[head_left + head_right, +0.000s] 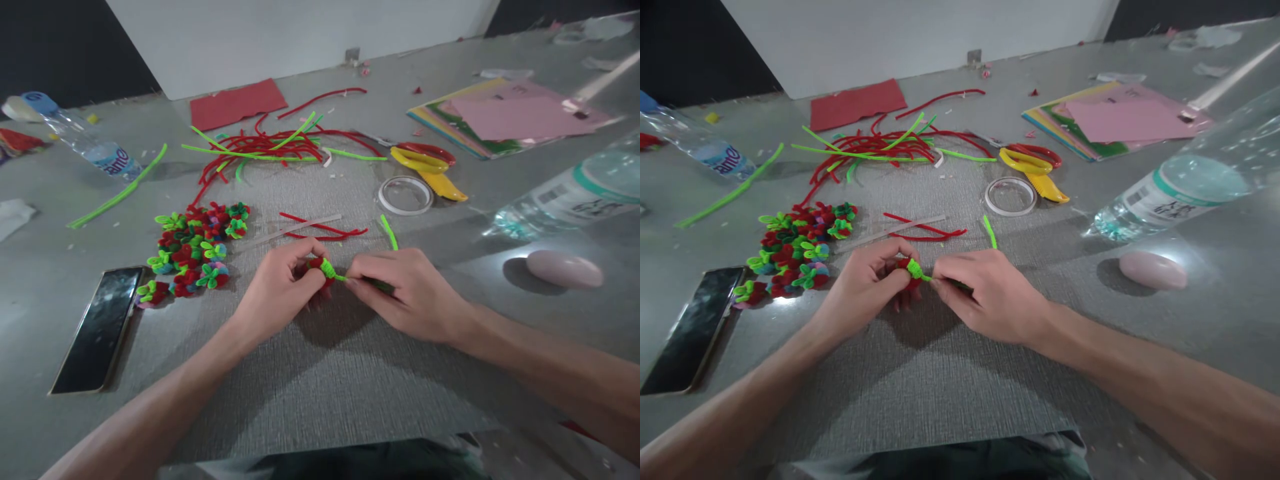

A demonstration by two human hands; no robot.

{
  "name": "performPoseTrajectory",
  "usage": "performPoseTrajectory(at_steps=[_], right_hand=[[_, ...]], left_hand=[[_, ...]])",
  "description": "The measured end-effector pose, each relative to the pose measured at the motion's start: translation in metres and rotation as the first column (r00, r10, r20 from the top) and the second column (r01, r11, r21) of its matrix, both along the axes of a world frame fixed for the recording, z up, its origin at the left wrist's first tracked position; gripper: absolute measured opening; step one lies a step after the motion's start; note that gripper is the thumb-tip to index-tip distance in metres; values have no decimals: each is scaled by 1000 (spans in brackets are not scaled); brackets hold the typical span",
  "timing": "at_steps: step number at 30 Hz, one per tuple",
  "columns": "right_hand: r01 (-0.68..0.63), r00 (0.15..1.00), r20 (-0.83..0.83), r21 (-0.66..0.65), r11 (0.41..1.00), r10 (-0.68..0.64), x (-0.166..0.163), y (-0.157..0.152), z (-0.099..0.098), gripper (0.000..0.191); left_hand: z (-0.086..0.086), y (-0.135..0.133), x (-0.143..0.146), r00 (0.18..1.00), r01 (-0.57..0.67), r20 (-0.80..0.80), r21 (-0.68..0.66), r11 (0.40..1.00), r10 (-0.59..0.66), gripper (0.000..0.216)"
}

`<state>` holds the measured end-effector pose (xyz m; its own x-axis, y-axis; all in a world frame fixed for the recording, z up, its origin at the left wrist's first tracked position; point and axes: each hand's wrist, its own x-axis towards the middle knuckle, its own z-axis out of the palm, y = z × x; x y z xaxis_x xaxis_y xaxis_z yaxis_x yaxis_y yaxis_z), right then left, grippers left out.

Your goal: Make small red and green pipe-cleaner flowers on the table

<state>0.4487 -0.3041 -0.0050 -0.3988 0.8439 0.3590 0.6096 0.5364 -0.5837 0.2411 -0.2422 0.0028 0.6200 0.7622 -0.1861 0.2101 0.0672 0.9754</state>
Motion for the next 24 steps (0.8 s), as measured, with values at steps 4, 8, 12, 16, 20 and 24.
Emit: performPoseTrajectory(at_steps=[4, 8, 12, 16, 20, 24], right_hand=[[43, 999, -18, -4, 999, -43, 3, 1, 0, 26], [61, 996, -62, -17, 998, -62, 4, 2, 0, 24], [74, 996, -48, 6, 997, -74, 4, 2, 1, 22], [65, 998, -14, 29, 997, -65, 2, 0, 2, 23], [50, 999, 10, 44, 998, -50, 0, -1, 4, 25], [50, 999, -3, 32, 998, -50, 1, 0, 4, 25]], left_hand=[[-1, 2, 0, 983, 48, 185, -176, 983, -15, 15], [-3, 6, -1, 920, 191, 391, -428, 883, -9, 24], [-3, 7, -1, 894, 269, 449, -525, 807, -6, 23], [-1, 5, -1, 926, 234, 376, -530, 815, -21, 31], [1, 1, 0, 959, 160, 283, -486, 859, -19, 39], [1, 3, -2, 946, 190, 322, -460, 868, -36, 34]])
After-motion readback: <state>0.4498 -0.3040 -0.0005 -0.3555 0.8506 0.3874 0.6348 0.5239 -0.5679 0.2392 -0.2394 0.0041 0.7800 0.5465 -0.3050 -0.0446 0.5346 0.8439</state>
